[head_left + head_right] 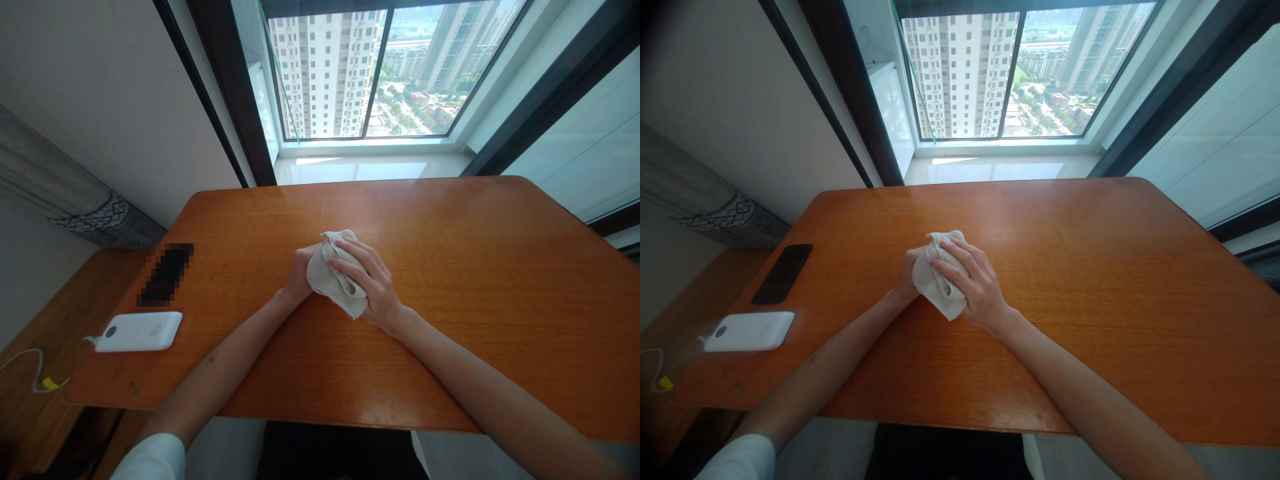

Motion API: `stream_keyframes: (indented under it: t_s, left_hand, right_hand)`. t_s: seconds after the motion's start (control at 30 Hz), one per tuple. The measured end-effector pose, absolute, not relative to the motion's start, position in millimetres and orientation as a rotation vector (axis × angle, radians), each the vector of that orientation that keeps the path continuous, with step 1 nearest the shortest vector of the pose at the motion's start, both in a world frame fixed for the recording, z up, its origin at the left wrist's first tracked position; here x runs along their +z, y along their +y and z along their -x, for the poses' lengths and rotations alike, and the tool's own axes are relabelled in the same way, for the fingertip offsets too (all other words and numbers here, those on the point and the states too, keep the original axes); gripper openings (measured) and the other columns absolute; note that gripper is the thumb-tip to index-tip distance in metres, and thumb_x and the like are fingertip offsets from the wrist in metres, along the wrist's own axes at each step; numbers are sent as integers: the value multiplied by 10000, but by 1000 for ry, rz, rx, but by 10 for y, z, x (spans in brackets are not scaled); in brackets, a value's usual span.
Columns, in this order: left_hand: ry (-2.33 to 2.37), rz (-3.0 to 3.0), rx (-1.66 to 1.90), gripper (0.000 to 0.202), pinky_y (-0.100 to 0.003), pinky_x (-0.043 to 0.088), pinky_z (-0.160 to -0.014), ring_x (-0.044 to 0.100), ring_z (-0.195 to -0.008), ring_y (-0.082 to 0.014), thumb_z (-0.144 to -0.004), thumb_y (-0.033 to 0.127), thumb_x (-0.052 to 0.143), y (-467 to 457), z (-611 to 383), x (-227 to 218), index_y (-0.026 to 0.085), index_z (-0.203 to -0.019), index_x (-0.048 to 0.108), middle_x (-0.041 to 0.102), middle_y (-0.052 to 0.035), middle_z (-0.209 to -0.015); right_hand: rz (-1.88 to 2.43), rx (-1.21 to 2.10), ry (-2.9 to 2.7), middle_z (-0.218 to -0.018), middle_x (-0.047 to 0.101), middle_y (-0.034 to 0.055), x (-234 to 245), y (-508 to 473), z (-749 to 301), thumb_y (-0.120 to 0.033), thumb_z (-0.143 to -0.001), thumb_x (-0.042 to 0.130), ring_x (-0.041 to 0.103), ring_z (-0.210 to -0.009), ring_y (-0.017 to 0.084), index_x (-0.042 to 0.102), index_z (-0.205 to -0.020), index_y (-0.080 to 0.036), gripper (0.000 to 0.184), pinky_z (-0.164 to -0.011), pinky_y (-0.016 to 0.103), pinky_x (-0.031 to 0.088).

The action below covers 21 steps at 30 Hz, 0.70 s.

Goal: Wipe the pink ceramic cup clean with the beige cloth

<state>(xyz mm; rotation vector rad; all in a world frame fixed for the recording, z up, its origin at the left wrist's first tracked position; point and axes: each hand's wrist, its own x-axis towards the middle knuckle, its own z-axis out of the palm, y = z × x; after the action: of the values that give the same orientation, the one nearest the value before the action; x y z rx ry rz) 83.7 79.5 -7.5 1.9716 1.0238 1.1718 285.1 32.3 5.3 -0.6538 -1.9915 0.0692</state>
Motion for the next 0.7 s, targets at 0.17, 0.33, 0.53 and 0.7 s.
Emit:
stream_keyframes:
  t_s: [0.17,0.33,0.53,0.7]
  left_hand:
    - [1011,-2000,1282,131,-451,632,-1021,768,-1066,-291,-980,354,759,756,-846,-108,226,-1007,759,804,-104,-1121]
    - [962,-2053,1349,191,-497,610,-1091,776,-1139,-313,-987,378,751,713,-802,-152,231,-1105,779,812,-125,-1196]
    - [1009,-2005,1281,142,-393,626,-827,745,-851,-244,-984,346,751,751,-759,-181,210,-944,760,808,-71,-968]
    - [1051,-2074,1231,343,-381,532,-582,612,-620,-204,-1015,424,686,820,-793,-200,244,-731,622,717,-13,-720]
  right_hand:
    - [649,82,-1980,-1672,617,126,39,317,-2865,-343,-1043,727,610,-1539,388,612,-1606,-350,575,-1216,656,579]
    - [639,72,-1981,-1670,617,111,30,304,-2872,-352,-1050,705,604,-1544,389,601,-1609,-372,570,-1208,655,583]
    - [665,98,-1998,-1677,588,155,44,324,-2849,-263,-1033,719,589,-1544,389,606,-1607,-314,588,-1240,647,548]
    - [667,76,-2011,-1702,567,138,48,329,-2852,-279,-1080,629,595,-1538,383,593,-1622,-337,546,-1213,636,565]
